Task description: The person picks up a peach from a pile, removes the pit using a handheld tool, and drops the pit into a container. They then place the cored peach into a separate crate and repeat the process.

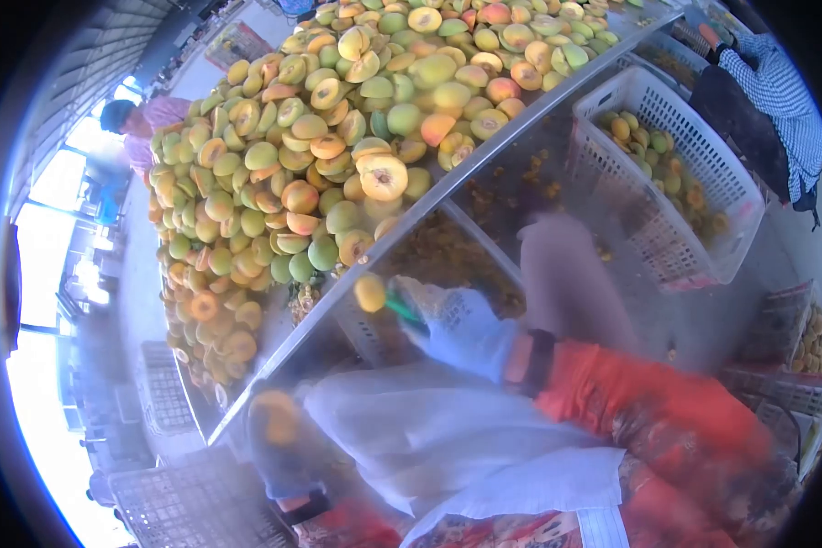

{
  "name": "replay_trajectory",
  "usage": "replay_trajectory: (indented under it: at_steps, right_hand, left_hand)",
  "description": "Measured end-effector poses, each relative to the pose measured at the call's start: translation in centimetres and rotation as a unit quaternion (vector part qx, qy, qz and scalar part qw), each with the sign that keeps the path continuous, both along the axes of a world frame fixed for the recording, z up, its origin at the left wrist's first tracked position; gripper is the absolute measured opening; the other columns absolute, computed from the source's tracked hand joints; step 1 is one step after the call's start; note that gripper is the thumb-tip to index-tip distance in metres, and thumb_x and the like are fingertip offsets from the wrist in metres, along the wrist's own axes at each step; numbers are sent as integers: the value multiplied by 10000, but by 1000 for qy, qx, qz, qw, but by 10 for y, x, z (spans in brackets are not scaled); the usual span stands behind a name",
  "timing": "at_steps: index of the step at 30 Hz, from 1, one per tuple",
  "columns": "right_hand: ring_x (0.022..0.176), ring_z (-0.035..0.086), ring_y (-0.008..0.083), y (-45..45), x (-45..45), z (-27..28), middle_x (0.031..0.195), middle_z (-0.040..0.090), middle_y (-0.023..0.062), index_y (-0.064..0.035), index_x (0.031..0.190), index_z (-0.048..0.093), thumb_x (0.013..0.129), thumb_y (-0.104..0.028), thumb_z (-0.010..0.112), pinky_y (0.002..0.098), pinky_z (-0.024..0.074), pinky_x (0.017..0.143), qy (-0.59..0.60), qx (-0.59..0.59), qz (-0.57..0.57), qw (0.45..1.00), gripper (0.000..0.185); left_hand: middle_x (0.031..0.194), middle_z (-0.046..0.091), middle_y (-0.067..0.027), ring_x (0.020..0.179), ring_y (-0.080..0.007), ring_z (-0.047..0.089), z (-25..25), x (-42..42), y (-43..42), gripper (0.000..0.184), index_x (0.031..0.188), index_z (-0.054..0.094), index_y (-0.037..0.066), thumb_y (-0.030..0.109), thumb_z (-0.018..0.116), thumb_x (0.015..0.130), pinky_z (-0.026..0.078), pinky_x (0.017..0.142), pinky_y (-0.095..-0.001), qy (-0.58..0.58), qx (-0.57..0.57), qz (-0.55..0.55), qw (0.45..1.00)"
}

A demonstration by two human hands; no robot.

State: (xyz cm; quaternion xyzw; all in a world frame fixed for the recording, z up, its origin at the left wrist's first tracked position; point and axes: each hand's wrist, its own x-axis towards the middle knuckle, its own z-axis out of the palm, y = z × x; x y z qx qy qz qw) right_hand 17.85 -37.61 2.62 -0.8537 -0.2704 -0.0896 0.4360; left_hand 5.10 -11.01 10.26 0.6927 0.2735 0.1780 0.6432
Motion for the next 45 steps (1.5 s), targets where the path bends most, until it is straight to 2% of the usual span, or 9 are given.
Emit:
replay_trajectory:
  at_steps: [2,8,11,20,26,30,32,38,45]
  right_hand:
    - [659,610,311,-18,16,-25,832,616,151,-8,1136,465,783,-241,588,422,478,564,158,-306,58,937,439]
    - [621,608,288,-9,8,-7,742,608,147,-2,1116,475,774,-217,570,405,464,525,36,-160,17,986,416]
    - [646,612,266,-17,19,-34,741,607,145,37,1170,433,762,-221,559,383,458,529,59,-346,88,932,498]
    - [695,607,351,-11,32,-13,735,597,195,-1,1035,470,773,-287,596,425,471,587,250,-89,45,963,407]
    - [678,607,361,-15,5,-2,718,595,210,6,1021,471,779,-340,599,438,467,580,334,-128,126,925,441]
    - [657,605,353,-25,7,-19,738,603,204,4,1092,456,786,-314,578,428,472,578,282,-167,117,937,459]
    - [660,606,350,-27,12,-14,751,605,203,3,1120,448,786,-312,578,423,473,586,286,-180,100,936,478]
    - [660,613,328,-29,12,-7,756,615,182,-2,1112,463,769,-316,582,413,478,587,265,-161,107,945,479]
    - [650,611,317,-26,23,-25,765,620,175,-9,1112,469,772,-329,558,412,471,581,254,-295,158,907,475]
  left_hand:
    - [1181,527,-125,1023,-193,530,-18,-36,46,585,1268,431,-13,105,672,749,443,879,-271,83,255,24,963]
    - [981,616,-109,808,-153,609,-8,38,20,305,1152,536,-10,64,527,856,492,624,-228,14,114,32,993]
    - [928,593,-81,675,-128,552,-27,119,-1,300,1150,532,2,97,497,869,465,560,-229,77,69,-46,994]
    - [1109,593,-121,953,-208,600,-61,161,-99,463,1231,472,27,7,597,785,479,799,-276,34,164,-413,895]
    - [1069,600,-184,856,-235,642,-63,122,-112,397,1236,471,60,35,506,841,489,766,-287,226,342,-322,853]
    - [1013,629,-153,795,-190,643,-43,147,-81,365,1189,499,8,115,547,843,494,706,-260,-26,133,-138,981]
    - [984,635,-148,822,-193,629,-41,181,-44,400,1158,514,-13,169,596,811,485,718,-275,74,152,-71,983]
    - [1154,472,-237,1035,-380,511,-77,250,-36,644,1215,435,-2,228,682,667,442,852,-424,323,567,-147,743]
    - [1101,507,-220,968,-332,558,-88,241,-5,613,1215,439,-8,185,655,675,484,798,-388,171,538,-194,802]
